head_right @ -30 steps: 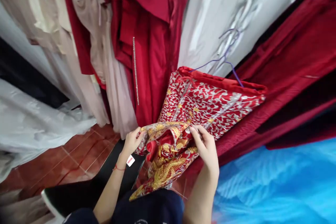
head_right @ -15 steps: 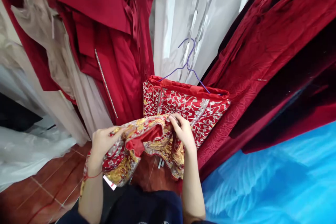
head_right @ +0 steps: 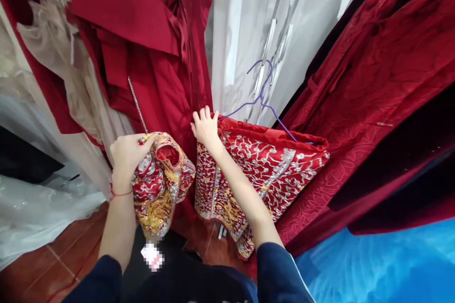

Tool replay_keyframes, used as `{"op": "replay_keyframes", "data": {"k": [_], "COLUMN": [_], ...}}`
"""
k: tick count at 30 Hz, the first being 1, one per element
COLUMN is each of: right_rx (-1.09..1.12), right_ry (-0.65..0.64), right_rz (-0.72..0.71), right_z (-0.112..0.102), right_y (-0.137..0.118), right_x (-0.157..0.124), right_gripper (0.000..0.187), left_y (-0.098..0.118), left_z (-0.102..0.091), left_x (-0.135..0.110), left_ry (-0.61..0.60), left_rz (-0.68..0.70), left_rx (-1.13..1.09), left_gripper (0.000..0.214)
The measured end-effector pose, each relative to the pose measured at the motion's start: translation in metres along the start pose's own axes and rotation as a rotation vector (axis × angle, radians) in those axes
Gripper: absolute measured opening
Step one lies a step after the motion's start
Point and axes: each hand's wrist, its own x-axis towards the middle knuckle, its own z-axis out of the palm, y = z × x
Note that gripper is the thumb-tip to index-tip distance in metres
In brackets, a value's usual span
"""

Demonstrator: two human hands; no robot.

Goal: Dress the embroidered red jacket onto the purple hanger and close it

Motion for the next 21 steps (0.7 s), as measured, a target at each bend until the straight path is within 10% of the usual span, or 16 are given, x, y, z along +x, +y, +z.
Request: {"op": "replay_keyframes", "data": {"k": [4, 10, 17, 21], "right_rx": [-0.07, 0.031, 0.292, 0.301], "right_ry": [-0.249, -0.408, -0.309, 0.011], "right_rz": [0.101, -0.161, -0.387, -0.386], "right_z": [-0.021, -0.077, -0.095, -0.124], "right_y": [-0.007, 0.001, 0.021, 0.065], "right_x": [0.014, 0.001, -0.017, -0.043], "right_gripper": [0.04, 0.034, 0.024, 0.021], "left_y": [0.009, 0.037, 0.107, 0.129], "left_z": [0.007, 0.016, 0.024, 0.011], "left_x": [0.044, 0.102, 0.137, 0.139], "left_ry": [-0.035, -0.103, -0.234, -0.353], "left_rz": [0.008, 0.245, 0.478, 0.605], "left_rx": [0.008, -0.097, -0.343, -0.557], "left_gripper": [0.055, 0.053, 0.053, 0.06]}}
